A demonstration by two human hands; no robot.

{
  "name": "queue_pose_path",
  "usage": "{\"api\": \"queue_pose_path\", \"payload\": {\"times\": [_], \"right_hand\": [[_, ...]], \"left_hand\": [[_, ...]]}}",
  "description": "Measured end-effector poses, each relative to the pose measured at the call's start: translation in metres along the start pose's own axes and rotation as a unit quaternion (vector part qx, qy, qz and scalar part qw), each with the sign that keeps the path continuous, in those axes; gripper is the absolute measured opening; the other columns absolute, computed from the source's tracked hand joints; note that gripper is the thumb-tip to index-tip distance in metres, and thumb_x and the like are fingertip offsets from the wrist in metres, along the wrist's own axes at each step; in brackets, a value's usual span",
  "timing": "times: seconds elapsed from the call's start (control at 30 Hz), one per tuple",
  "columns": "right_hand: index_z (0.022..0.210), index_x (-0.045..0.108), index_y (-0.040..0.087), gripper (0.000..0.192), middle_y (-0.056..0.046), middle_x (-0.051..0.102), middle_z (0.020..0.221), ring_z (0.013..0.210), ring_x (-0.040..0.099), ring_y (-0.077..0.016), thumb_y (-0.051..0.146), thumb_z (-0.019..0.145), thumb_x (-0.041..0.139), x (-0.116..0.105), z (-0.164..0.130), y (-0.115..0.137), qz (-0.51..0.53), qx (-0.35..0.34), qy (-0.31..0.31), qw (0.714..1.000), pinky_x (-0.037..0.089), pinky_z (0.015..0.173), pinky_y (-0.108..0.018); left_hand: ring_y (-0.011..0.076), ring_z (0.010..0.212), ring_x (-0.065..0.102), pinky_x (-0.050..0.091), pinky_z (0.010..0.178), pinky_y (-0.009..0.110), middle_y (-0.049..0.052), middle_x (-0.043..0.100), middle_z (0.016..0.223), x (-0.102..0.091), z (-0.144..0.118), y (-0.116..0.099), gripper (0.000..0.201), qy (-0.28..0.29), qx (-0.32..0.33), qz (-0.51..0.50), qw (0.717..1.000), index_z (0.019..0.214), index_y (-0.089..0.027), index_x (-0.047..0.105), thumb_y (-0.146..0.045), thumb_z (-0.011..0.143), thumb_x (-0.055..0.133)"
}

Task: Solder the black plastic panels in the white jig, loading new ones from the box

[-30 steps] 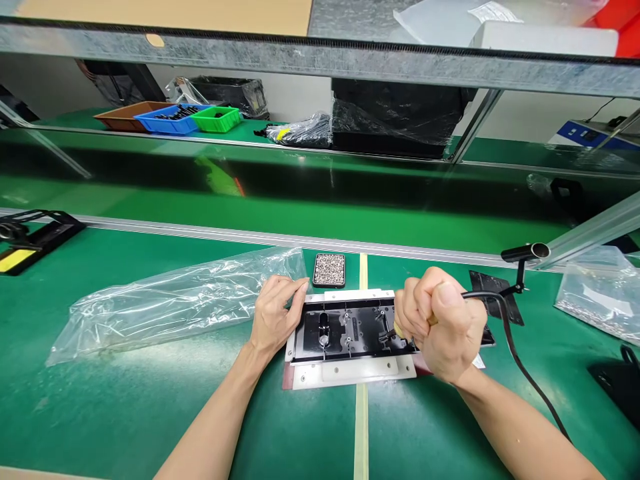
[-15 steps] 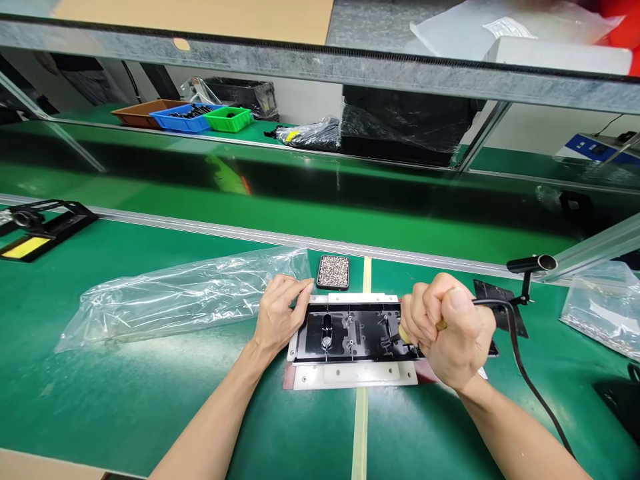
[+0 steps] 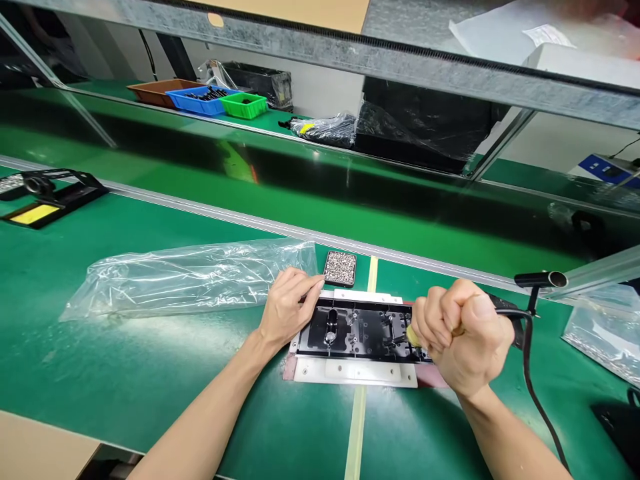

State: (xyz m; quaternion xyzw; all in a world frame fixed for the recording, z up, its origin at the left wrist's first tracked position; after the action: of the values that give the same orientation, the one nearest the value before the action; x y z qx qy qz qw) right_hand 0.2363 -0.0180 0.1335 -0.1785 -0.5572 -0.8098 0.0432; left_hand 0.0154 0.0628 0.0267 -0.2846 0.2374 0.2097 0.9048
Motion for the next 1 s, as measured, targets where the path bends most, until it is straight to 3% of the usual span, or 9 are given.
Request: {"api": "queue_pose_path", "payload": {"times": [0.4, 0.7, 1.0], "right_hand": [[0.057, 0.041, 0.02, 0.052, 0.006, 0.029, 0.045, 0.038, 0.025, -0.0077, 0.046, 0.098, 0.057, 0.001, 0.0, 0.001, -0.004, -0.006, 0.004, 1.0, 0.026, 0.034, -0.019], [0.057, 0.042, 0.02, 0.052, 0.006, 0.03, 0.045, 0.038, 0.026, -0.0078, 0.049, 0.096, 0.06, 0.002, -0.001, 0.0, -0.008, 0.006, -0.01, 1.0, 0.025, 0.033, -0.019], [0.058, 0.041, 0.02, 0.052, 0.006, 0.03, 0.045, 0.038, 0.025, -0.0077, 0.048, 0.098, 0.057, 0.002, -0.001, 0.001, -0.021, -0.004, 0.007, 1.0, 0.026, 0.035, -0.019]], "left_hand": [[0.0199, 0.085, 0.059, 0.051, 0.081, 0.038, 0.004, 0.071, 0.085, 0.0, 0.0, -0.013, 0.02, 0.003, 0.005, -0.043, 0.999, 0.117, -0.019, 0.073, -0.014, 0.1, 0.063], [0.0237, 0.092, 0.063, 0.052, 0.084, 0.043, 0.009, 0.072, 0.098, 0.0, 0.002, -0.023, 0.031, 0.086, 0.009, -0.119, 0.989, 0.124, -0.019, 0.07, -0.032, 0.096, 0.073], [0.025, 0.096, 0.062, 0.053, 0.086, 0.044, 0.008, 0.071, 0.099, 0.002, 0.001, -0.024, 0.039, 0.112, 0.028, -0.119, 0.986, 0.122, -0.02, 0.07, -0.045, 0.092, 0.077]]}}
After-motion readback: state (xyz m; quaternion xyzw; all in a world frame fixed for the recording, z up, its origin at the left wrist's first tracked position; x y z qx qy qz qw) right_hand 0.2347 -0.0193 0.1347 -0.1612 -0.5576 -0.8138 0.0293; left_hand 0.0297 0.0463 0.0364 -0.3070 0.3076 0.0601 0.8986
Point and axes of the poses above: each hand's wrist, its own z-axis towards the middle knuckle, its own x-axis out of the palm, y = z × x, the point moved 4 cm from there along z, towards the middle knuckle
